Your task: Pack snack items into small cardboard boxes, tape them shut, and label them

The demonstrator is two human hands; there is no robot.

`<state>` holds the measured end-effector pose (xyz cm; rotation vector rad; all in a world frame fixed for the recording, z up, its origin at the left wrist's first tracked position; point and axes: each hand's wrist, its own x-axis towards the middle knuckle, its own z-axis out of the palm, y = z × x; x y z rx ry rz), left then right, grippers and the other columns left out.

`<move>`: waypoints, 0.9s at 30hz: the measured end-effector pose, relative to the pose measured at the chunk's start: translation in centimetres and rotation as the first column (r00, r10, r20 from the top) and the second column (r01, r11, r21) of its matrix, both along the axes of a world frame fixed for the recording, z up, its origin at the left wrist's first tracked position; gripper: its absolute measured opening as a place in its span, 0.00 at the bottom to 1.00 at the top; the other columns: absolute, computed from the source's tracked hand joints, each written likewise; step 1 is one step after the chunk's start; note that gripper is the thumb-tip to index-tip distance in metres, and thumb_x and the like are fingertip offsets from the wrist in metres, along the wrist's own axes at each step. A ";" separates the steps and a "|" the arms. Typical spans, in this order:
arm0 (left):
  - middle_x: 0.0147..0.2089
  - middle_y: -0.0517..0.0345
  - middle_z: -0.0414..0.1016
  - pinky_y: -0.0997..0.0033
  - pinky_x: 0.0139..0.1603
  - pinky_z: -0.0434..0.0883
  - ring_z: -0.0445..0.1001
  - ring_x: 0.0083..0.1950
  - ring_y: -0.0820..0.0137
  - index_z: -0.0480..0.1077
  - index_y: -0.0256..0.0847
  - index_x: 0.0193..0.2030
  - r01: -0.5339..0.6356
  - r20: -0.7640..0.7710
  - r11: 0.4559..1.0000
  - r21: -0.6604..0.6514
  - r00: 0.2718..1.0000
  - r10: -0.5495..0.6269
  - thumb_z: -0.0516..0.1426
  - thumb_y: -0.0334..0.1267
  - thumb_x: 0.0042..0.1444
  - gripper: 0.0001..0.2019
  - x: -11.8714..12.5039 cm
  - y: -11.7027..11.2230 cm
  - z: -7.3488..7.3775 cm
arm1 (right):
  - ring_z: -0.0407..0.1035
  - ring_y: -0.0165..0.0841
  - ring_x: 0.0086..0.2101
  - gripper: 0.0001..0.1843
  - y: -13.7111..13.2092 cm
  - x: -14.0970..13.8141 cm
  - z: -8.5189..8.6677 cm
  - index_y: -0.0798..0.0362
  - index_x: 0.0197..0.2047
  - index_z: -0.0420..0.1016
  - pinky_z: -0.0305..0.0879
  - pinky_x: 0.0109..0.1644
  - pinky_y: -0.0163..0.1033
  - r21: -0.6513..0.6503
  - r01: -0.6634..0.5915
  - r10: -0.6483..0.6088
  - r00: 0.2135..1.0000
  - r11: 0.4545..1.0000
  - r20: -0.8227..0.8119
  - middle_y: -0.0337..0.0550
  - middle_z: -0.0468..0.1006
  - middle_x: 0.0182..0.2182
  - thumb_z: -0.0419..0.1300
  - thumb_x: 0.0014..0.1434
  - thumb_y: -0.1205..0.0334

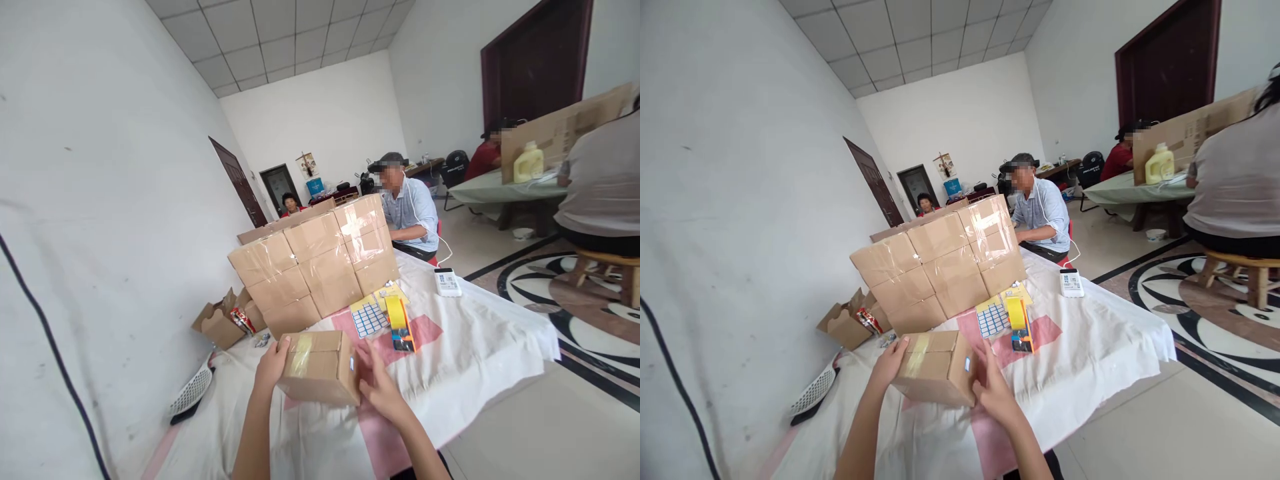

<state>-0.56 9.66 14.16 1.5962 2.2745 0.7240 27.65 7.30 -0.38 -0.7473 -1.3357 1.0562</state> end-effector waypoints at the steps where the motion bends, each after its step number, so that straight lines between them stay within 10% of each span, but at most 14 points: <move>1: 0.54 0.41 0.81 0.54 0.58 0.70 0.76 0.60 0.50 0.75 0.43 0.46 0.012 0.009 1.000 -0.004 1.000 -0.012 0.46 0.59 0.65 0.25 -0.1 0.2 0.0 | 0.47 0.42 0.73 0.56 -0.5 0.2 0.3 0.42 0.77 0.35 0.45 0.76 0.60 0.010 -0.100 0.100 0.995 0.995 -0.019 0.51 0.51 0.74 0.59 0.51 0.69; 11: 0.55 0.42 0.80 0.53 0.61 0.68 0.75 0.60 0.50 0.75 0.43 0.44 0.031 0.044 1.000 -0.005 0.999 -0.031 0.46 0.62 0.63 0.27 -0.8 0.4 -0.2 | 0.39 0.43 0.75 0.64 -2.6 1.3 2.0 0.39 0.78 0.26 0.44 0.76 0.61 0.004 -0.232 0.232 0.972 0.973 -0.034 0.50 0.40 0.77 0.69 0.55 0.62; 20: 0.51 0.46 0.82 0.55 0.56 0.71 0.77 0.56 0.50 0.74 0.46 0.41 -0.011 0.014 1.000 0.016 1.000 0.011 0.45 0.64 0.62 0.27 -0.8 -0.5 -0.5 | 0.63 0.45 0.64 0.28 -2.7 1.0 3.2 0.46 0.63 0.68 0.62 0.68 0.54 0.187 0.066 -0.089 0.989 0.980 0.118 0.51 0.68 0.62 0.65 0.61 0.58; 27: 0.52 0.46 0.82 0.55 0.57 0.71 0.76 0.58 0.50 0.75 0.46 0.42 -0.011 -0.006 1.000 0.022 1.000 0.012 0.45 0.64 0.63 0.27 -0.5 -0.9 -0.4 | 0.72 0.41 0.51 0.20 -2.8 1.0 4.5 0.47 0.56 0.72 0.70 0.57 0.48 0.160 0.150 -0.175 0.972 0.976 0.156 0.48 0.76 0.53 0.64 0.61 0.61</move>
